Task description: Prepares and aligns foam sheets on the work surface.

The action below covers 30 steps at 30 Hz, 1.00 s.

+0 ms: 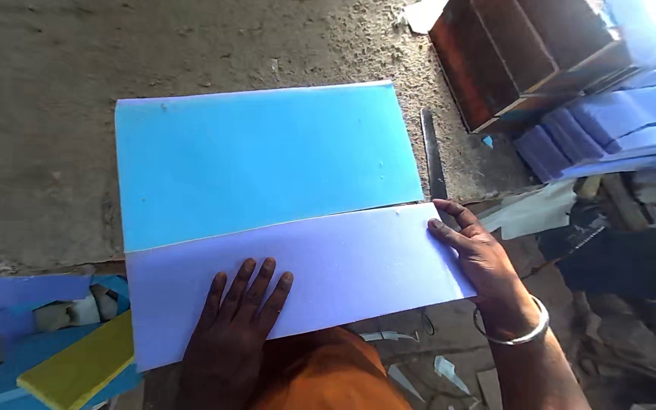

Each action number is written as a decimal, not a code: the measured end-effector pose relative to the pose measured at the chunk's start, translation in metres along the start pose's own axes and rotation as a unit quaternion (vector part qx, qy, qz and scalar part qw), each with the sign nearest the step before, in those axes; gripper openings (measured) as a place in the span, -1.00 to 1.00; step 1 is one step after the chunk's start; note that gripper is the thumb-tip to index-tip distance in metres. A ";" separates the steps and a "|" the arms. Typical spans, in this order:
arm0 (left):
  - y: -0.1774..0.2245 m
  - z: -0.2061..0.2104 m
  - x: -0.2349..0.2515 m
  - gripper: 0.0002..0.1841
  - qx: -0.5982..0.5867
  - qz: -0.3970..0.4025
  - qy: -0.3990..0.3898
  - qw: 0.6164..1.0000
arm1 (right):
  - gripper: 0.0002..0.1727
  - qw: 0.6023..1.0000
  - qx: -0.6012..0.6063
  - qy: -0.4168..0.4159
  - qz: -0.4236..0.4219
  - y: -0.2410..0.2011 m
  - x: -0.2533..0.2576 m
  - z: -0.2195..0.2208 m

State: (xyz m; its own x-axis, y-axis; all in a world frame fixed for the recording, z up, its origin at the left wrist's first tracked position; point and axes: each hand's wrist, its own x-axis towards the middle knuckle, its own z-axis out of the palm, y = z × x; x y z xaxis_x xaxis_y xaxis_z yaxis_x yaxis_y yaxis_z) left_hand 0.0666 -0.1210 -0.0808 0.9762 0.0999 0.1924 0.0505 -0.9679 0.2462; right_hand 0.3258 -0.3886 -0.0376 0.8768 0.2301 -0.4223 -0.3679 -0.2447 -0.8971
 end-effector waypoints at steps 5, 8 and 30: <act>-0.001 0.002 -0.003 -0.29 0.003 0.000 0.000 1.000 | -0.52 1.000 0.005 0.004 -0.004 0.000 -0.002 0.003; 0.000 -0.005 -0.002 -0.33 0.006 0.007 -0.018 1.000 | -0.55 1.000 0.015 -0.006 -0.011 0.004 -0.001 0.001; 0.023 0.014 0.019 -0.36 -0.008 0.064 -0.013 0.998 | -0.54 0.999 0.031 -0.031 -0.020 0.016 0.009 -0.003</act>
State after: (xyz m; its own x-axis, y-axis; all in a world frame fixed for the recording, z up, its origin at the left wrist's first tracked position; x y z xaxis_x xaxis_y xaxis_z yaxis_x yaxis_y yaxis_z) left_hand 0.0889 -0.1446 -0.0847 0.9798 -0.0304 0.1977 -0.0777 -0.9686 0.2362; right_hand 0.3288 -0.3936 -0.0549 0.8711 0.2975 -0.3909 -0.3524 -0.1758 -0.9192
